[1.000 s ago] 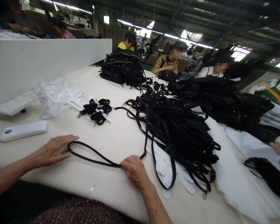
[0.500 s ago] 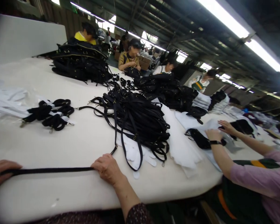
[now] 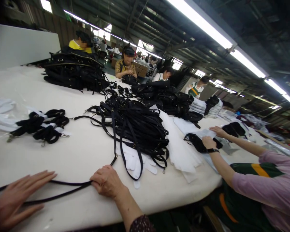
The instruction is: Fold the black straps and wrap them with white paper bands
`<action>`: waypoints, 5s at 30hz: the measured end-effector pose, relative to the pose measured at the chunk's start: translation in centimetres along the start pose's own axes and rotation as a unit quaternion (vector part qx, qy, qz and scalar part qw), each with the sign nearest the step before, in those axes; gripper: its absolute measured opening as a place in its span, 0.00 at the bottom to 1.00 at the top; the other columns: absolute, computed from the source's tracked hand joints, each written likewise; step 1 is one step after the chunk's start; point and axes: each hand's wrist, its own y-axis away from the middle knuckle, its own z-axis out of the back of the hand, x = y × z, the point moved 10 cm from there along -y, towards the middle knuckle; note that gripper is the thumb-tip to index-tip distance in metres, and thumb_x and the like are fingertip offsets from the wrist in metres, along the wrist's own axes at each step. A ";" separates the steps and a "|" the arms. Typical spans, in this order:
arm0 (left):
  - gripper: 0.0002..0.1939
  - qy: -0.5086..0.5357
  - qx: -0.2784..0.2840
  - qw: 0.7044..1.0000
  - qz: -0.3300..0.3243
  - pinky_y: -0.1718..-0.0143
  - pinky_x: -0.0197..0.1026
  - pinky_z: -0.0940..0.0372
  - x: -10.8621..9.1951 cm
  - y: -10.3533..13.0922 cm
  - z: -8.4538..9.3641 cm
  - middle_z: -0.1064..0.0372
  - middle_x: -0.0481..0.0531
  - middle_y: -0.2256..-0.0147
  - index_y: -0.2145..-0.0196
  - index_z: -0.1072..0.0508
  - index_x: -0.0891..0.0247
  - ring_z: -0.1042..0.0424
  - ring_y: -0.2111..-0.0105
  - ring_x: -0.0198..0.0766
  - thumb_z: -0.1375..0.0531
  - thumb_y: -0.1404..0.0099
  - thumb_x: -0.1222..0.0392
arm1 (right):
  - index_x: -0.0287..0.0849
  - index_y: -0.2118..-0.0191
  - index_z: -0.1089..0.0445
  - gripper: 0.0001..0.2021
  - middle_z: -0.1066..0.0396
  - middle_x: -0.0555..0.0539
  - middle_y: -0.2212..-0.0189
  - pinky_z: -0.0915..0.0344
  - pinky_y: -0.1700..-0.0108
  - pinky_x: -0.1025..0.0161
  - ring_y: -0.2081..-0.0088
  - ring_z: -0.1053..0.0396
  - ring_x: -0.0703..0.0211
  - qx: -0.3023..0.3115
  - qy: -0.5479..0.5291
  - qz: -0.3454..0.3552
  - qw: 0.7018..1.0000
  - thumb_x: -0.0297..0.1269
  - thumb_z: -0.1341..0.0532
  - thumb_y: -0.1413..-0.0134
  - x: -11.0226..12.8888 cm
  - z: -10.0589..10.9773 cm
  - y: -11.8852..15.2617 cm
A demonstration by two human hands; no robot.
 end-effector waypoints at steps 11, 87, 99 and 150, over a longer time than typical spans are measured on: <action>0.14 0.129 -0.015 0.991 0.016 0.53 0.43 0.31 -2.3 -3.1 -2.1 0.23 0.46 0.57 0.52 0.26 0.46 0.25 0.56 0.41 0.43 0.33 0.46 | 0.48 0.59 0.27 0.06 0.24 0.50 0.64 0.37 0.52 0.61 0.61 0.29 0.60 0.005 0.025 0.003 1.000 0.37 0.39 0.41 0.5 0.1 -0.2; 0.13 0.006 -0.070 0.994 0.082 0.41 0.54 0.46 0.6 -2.1 2.4 0.26 0.48 0.57 0.49 0.29 0.51 0.28 0.56 0.40 0.48 0.28 0.60 | 0.48 0.65 0.34 0.06 0.29 0.53 0.66 0.47 0.71 0.63 0.63 0.31 0.59 -0.041 0.111 -0.136 0.983 0.30 0.43 0.38 1.5 -1.7 -3.9; 0.12 0.038 -0.076 0.989 0.119 0.53 0.48 0.37 2.9 -1.7 2.5 0.26 0.51 0.56 0.51 0.28 0.52 0.29 0.56 0.43 0.47 0.28 0.57 | 0.47 0.60 0.27 0.09 0.27 0.49 0.65 0.35 0.58 0.64 0.60 0.28 0.58 -0.026 -0.035 -0.147 0.988 0.33 0.45 0.35 0.8 -0.9 -3.5; 0.14 0.135 0.019 0.991 0.003 0.51 0.43 0.38 -3.1 -4.8 -1.1 0.26 0.49 0.56 0.50 0.27 0.49 0.29 0.55 0.40 0.48 0.28 0.57 | 0.51 0.56 0.30 0.09 0.30 0.57 0.46 0.39 0.65 0.65 0.60 0.31 0.64 0.180 0.104 0.371 0.905 0.33 0.45 0.35 7.0 0.0 -4.6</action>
